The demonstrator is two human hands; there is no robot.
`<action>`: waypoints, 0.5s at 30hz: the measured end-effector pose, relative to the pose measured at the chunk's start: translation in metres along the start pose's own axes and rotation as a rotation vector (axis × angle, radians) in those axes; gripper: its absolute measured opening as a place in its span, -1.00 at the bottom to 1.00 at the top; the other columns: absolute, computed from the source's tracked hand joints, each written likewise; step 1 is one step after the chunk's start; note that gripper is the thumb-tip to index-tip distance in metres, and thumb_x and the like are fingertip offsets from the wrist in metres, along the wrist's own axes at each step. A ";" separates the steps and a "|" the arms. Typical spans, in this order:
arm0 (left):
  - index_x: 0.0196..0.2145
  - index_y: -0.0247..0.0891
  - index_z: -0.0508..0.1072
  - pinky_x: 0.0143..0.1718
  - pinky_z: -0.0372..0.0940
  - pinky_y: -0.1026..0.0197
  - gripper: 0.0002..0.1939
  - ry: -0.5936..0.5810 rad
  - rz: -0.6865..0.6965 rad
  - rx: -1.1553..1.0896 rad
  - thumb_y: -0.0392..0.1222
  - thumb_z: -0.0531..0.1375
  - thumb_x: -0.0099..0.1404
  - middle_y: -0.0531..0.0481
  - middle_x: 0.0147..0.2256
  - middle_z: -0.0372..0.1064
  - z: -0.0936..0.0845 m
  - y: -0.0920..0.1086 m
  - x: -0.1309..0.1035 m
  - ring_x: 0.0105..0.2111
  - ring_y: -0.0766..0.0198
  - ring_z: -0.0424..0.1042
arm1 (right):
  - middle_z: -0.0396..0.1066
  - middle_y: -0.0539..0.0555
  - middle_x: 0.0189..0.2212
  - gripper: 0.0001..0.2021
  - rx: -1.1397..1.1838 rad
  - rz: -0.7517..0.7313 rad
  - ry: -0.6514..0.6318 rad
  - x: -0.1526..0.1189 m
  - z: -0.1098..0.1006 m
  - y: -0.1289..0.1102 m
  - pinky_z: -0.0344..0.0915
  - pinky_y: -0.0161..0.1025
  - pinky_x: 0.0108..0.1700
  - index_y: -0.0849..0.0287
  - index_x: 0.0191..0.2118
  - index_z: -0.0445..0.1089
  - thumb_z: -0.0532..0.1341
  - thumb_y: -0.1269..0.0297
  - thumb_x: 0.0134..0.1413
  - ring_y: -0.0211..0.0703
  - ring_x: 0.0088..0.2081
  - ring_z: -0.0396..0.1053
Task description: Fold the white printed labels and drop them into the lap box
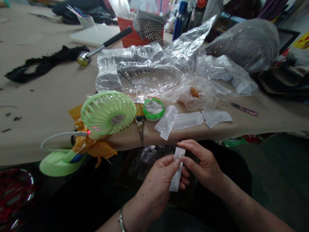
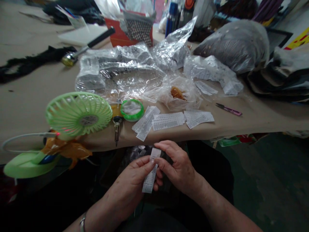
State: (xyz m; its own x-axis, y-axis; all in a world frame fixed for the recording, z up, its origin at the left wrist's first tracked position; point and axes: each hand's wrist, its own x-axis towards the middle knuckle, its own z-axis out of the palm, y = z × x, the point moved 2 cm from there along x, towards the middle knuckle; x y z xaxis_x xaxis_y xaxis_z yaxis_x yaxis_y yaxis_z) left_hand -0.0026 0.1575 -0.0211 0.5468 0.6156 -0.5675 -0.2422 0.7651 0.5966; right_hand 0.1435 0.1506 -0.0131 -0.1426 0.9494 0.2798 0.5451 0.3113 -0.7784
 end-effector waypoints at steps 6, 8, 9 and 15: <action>-0.36 -0.36 0.42 -0.54 0.23 0.39 -0.78 -0.017 0.007 0.011 -0.12 0.13 0.29 0.01 -0.51 0.33 -0.002 -0.002 0.000 -0.56 0.42 0.31 | 0.39 0.14 -0.12 -0.75 -0.019 -0.012 -0.016 0.001 0.004 0.000 0.36 -0.24 -0.06 0.17 -0.03 0.37 0.14 0.31 0.17 -0.15 -0.09 0.39; -0.36 -0.37 0.42 -0.55 0.22 0.39 -0.79 0.000 -0.001 0.012 -0.14 0.13 0.29 0.01 -0.52 0.33 -0.003 -0.002 0.000 -0.57 0.42 0.30 | 0.39 0.13 -0.12 -0.75 -0.008 -0.009 -0.014 0.000 0.004 -0.001 0.36 -0.24 -0.06 0.16 -0.04 0.37 0.14 0.32 0.16 -0.14 -0.09 0.39; -0.36 -0.37 0.41 -0.55 0.22 0.39 -0.79 0.004 -0.003 0.013 -0.15 0.13 0.29 0.01 -0.52 0.32 -0.003 -0.001 0.000 -0.58 0.42 0.30 | 0.39 0.13 -0.11 -0.74 0.004 -0.001 -0.013 0.000 0.004 -0.001 0.36 -0.23 -0.05 0.15 -0.03 0.37 0.15 0.31 0.16 -0.14 -0.08 0.39; -0.38 -0.36 0.40 -0.56 0.21 0.38 -0.80 0.030 0.034 0.017 -0.14 0.13 0.27 0.02 -0.53 0.33 -0.003 0.002 -0.002 -0.58 0.41 0.29 | 0.45 0.05 -0.24 -0.73 0.296 0.282 0.019 0.000 0.009 0.003 0.39 -0.31 -0.22 0.11 -0.05 0.35 0.21 0.23 0.12 -0.22 -0.27 0.44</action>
State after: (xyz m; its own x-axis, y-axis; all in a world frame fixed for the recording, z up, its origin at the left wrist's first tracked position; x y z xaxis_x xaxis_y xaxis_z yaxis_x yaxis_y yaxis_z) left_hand -0.0067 0.1583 -0.0203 0.5146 0.6464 -0.5634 -0.2459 0.7407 0.6252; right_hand 0.1374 0.1515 -0.0209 -0.0048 0.9992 0.0400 0.2987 0.0396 -0.9535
